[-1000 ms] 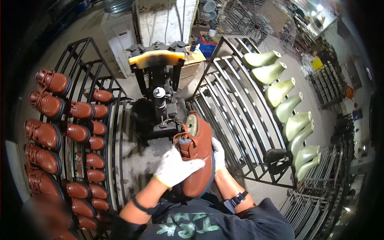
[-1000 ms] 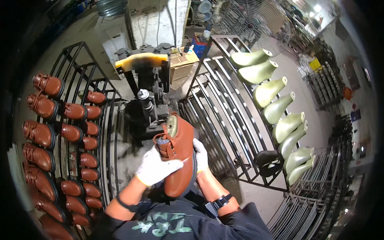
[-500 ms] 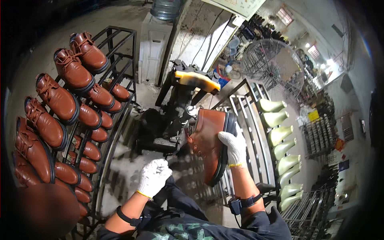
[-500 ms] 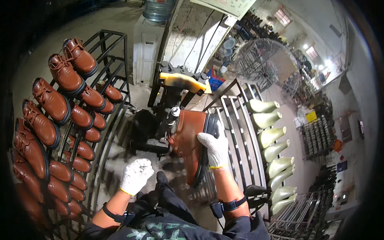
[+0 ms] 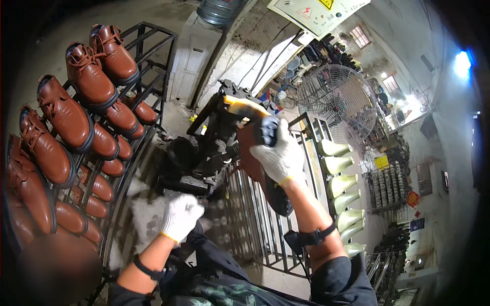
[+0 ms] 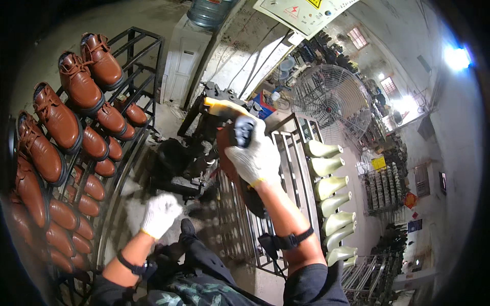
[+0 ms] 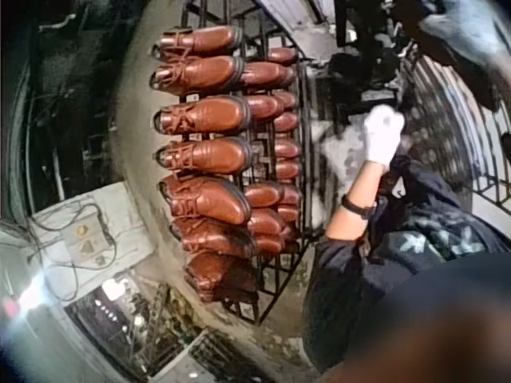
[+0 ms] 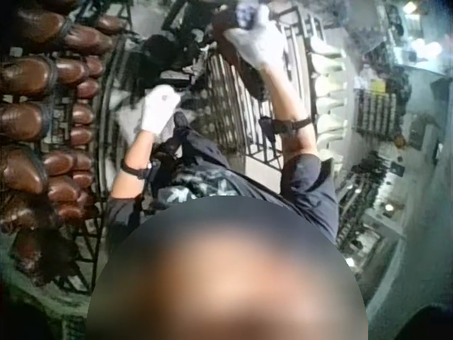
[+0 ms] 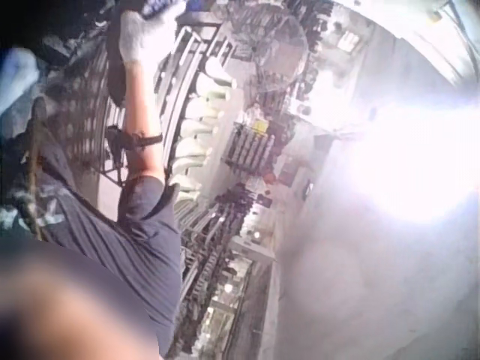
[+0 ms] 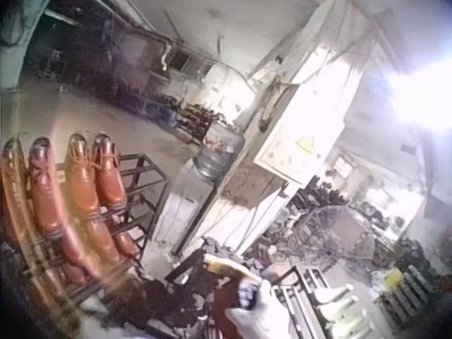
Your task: Operating a sole-processing machine and organizing finished shoes on storage racks.
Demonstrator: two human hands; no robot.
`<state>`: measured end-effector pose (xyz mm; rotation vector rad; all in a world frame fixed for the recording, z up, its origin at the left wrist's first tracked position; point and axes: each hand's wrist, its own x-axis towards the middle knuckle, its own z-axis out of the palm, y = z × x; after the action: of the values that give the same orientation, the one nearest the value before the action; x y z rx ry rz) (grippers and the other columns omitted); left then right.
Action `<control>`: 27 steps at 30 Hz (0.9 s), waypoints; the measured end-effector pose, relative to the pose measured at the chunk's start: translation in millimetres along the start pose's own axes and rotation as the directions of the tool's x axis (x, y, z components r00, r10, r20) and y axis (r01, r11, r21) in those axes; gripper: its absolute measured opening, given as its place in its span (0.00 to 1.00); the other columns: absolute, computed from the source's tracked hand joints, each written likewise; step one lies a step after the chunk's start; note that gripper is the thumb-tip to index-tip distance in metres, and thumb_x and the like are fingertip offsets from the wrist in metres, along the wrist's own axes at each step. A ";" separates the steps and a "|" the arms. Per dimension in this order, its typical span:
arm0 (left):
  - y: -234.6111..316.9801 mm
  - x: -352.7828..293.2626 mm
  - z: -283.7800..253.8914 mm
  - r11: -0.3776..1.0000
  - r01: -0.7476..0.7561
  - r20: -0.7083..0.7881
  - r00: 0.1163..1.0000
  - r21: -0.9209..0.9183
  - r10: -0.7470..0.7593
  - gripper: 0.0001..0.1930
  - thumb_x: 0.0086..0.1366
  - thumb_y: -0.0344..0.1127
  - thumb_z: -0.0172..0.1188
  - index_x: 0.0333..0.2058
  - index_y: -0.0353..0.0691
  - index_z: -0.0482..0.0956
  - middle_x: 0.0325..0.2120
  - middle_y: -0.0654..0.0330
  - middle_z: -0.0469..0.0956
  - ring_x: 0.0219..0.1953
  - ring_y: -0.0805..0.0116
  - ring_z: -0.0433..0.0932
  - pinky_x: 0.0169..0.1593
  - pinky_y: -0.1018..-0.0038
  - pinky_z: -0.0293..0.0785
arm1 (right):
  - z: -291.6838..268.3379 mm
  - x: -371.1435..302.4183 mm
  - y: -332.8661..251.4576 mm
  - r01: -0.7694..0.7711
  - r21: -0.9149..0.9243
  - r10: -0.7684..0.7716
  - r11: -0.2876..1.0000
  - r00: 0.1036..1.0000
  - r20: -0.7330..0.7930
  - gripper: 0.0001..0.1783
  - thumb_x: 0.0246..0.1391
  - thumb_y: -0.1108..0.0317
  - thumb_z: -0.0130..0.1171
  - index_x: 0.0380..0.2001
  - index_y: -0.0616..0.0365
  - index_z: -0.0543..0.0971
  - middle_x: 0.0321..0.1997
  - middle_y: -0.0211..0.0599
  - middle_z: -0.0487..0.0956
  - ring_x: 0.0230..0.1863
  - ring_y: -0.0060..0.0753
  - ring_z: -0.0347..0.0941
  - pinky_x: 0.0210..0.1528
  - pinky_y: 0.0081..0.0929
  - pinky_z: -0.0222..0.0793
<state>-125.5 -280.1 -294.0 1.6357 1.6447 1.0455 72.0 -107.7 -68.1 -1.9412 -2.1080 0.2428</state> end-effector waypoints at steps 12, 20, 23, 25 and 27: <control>122.2 129.4 69.5 0.870 -0.059 -0.288 0.953 -0.489 -0.097 0.17 0.70 0.37 0.63 0.51 0.32 0.77 0.41 0.53 0.83 0.43 0.66 0.81 0.48 0.68 0.77 | 31.5 -18.2 87.4 -0.455 0.815 -0.234 0.360 0.801 0.551 0.23 0.65 0.55 0.62 0.55 0.61 0.81 0.54 0.36 0.84 0.51 0.25 0.79 0.59 0.28 0.72; 123.2 128.3 19.0 0.448 0.296 0.220 0.951 -0.843 -0.215 0.35 0.68 0.24 0.59 0.72 0.35 0.60 0.62 0.61 0.72 0.58 0.75 0.73 0.61 0.74 0.72 | 61.1 -47.7 64.1 -0.514 0.818 -0.090 0.257 0.830 0.550 0.25 0.65 0.59 0.62 0.62 0.57 0.75 0.55 0.37 0.82 0.54 0.25 0.76 0.61 0.28 0.69; 131.4 123.0 23.4 0.486 0.276 0.186 0.956 -0.829 -0.226 0.32 0.69 0.25 0.58 0.70 0.35 0.63 0.59 0.59 0.76 0.56 0.73 0.76 0.60 0.72 0.74 | 57.6 -48.2 66.1 -0.539 0.795 -0.046 0.278 0.819 0.572 0.27 0.62 0.56 0.65 0.60 0.58 0.75 0.52 0.36 0.84 0.52 0.24 0.77 0.58 0.28 0.71; 135.0 123.3 23.4 0.219 0.398 0.291 0.870 -0.891 -0.397 0.34 0.69 0.25 0.61 0.71 0.33 0.60 0.59 0.59 0.74 0.57 0.74 0.73 0.61 0.72 0.72 | 62.1 -46.7 68.8 -0.540 0.803 -0.038 0.252 0.824 0.566 0.26 0.61 0.58 0.65 0.59 0.58 0.77 0.50 0.36 0.84 0.50 0.22 0.78 0.57 0.28 0.72; 124.4 118.2 28.3 0.260 0.390 0.290 0.890 -0.883 -0.351 0.35 0.69 0.26 0.61 0.72 0.34 0.58 0.61 0.57 0.73 0.58 0.72 0.73 0.63 0.68 0.71 | 62.5 -49.9 69.7 -0.546 0.809 -0.045 0.216 0.822 0.567 0.23 0.62 0.60 0.65 0.57 0.60 0.78 0.50 0.34 0.85 0.49 0.19 0.78 0.55 0.25 0.72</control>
<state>-44.3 -167.5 -189.2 0.4145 0.9157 1.3002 122.6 -147.5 -152.3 -1.3679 -1.0743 1.8141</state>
